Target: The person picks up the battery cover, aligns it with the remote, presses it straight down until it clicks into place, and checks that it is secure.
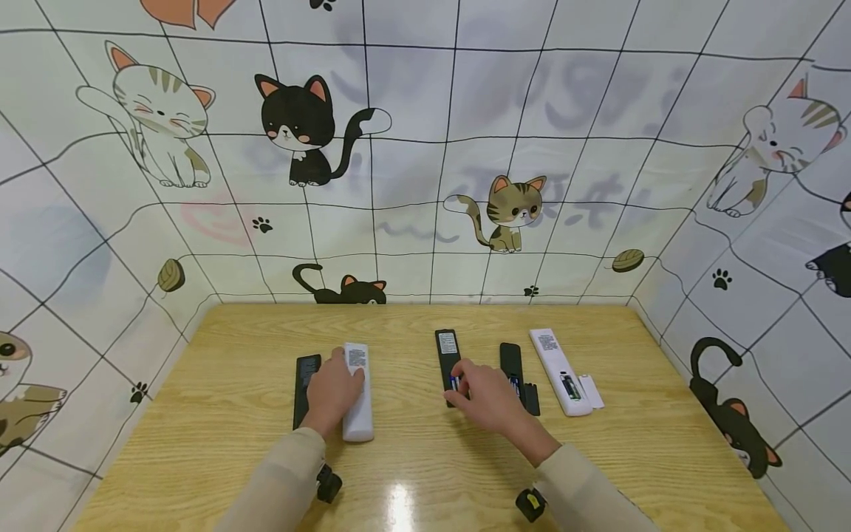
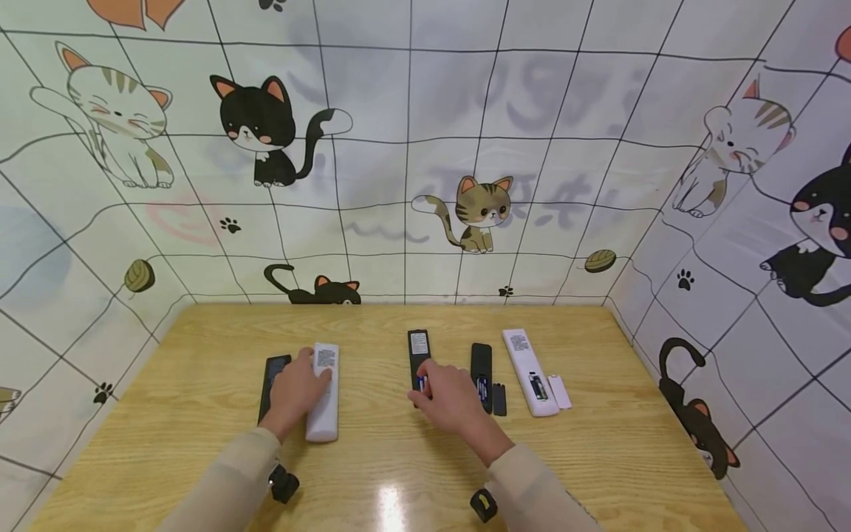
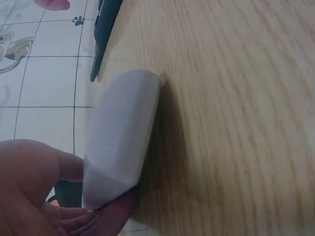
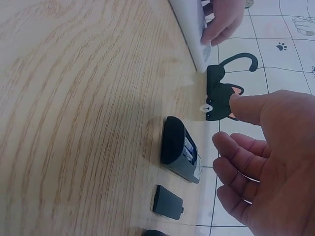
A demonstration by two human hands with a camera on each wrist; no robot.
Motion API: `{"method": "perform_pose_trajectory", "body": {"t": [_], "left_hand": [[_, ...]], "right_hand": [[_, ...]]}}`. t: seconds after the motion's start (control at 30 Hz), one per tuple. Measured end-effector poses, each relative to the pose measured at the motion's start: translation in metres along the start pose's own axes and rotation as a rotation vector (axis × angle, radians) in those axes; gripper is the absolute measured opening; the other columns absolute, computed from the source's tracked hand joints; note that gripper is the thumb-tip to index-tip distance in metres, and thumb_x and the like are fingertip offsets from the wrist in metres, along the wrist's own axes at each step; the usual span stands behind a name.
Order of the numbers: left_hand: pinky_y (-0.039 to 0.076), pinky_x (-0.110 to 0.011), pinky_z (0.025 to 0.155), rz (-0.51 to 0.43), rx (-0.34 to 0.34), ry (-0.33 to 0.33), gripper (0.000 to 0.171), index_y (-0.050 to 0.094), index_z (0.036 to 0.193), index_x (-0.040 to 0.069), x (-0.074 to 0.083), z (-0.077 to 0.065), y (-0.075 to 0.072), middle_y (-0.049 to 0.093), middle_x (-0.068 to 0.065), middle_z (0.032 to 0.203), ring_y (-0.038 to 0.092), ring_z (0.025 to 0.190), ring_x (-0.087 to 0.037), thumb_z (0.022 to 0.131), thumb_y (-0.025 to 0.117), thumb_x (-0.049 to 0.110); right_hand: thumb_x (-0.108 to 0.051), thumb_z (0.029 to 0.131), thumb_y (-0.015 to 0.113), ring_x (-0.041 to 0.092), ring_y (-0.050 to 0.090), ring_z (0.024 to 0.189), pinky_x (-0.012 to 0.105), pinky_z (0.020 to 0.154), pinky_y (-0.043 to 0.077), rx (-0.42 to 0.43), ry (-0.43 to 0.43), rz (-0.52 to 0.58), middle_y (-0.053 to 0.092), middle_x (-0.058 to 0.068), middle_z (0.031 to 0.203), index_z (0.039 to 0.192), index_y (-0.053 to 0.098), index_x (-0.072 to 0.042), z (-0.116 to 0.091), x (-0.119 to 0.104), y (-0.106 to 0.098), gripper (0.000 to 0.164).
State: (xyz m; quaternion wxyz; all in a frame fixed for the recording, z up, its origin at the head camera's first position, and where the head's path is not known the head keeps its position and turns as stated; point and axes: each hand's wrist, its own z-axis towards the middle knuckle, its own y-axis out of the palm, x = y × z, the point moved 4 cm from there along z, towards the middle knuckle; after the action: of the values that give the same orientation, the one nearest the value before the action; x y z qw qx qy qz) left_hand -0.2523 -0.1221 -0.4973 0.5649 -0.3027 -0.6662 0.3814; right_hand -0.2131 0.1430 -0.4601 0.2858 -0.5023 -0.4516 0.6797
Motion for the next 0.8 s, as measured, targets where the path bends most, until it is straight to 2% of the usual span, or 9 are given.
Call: {"method": "perform_pose_trajectory", "body": {"t": [0.17, 0.37, 0.53, 0.7, 0.8], "left_hand": [[0.053, -0.048, 0.065, 0.062, 0.016, 0.033, 0.06, 0.037, 0.144, -0.001, 0.0029, -0.0021, 0.0001, 0.06, -0.027, 0.122, 0.066, 0.078, -0.036, 0.096, 0.057, 0.028], [0.053, -0.049, 0.062, 0.095, 0.028, 0.04, 0.055, 0.041, 0.141, -0.002, 0.0046, -0.005, -0.001, 0.06, -0.027, 0.119, 0.065, 0.076, -0.036, 0.096, 0.057, 0.026], [0.053, -0.051, 0.066, 0.129, 0.024, 0.027, 0.054, 0.043, 0.14, -0.002, 0.0041, -0.0057, -0.0018, 0.061, -0.026, 0.119, 0.065, 0.08, -0.037, 0.096, 0.057, 0.027], [0.053, -0.053, 0.07, 0.14, 0.029, 0.032, 0.056, 0.042, 0.141, -0.002, 0.0037, -0.0055, -0.0017, 0.059, -0.027, 0.124, 0.065, 0.084, -0.039, 0.096, 0.057, 0.027], [0.053, -0.055, 0.071, 0.133, 0.048, 0.05, 0.054, 0.044, 0.141, 0.0, 0.0036, -0.0055, -0.0024, 0.057, -0.026, 0.127, 0.065, 0.086, -0.04, 0.095, 0.057, 0.025]], "right_hand": [[-0.03, 0.092, 0.068, 0.002, 0.046, 0.054, 0.022, 0.055, 0.039, -0.004, -0.002, 0.005, 0.062, -0.01, 0.072, 0.114, 0.061, -0.007, -0.001, 0.0011, 0.0006, 0.032], [-0.031, 0.091, 0.068, 0.001, 0.044, 0.052, 0.021, 0.055, 0.039, -0.005, -0.001, 0.007, 0.061, -0.011, 0.07, 0.113, 0.061, -0.008, -0.0027, 0.0029, 0.0016, 0.032], [-0.031, 0.091, 0.068, 0.001, 0.044, 0.052, 0.021, 0.056, 0.039, -0.001, -0.007, 0.007, 0.061, -0.011, 0.07, 0.113, 0.061, -0.008, -0.0034, 0.0026, 0.0015, 0.032], [-0.03, 0.091, 0.068, 0.0, 0.044, 0.052, 0.022, 0.057, 0.04, 0.008, -0.015, -0.007, 0.062, -0.011, 0.071, 0.113, 0.061, -0.008, -0.0041, 0.0026, 0.0012, 0.032], [-0.031, 0.091, 0.068, 0.001, 0.045, 0.053, 0.022, 0.057, 0.04, 0.004, 0.01, 0.0, 0.062, -0.011, 0.072, 0.114, 0.061, -0.009, -0.0042, 0.0039, 0.0005, 0.032]]}}
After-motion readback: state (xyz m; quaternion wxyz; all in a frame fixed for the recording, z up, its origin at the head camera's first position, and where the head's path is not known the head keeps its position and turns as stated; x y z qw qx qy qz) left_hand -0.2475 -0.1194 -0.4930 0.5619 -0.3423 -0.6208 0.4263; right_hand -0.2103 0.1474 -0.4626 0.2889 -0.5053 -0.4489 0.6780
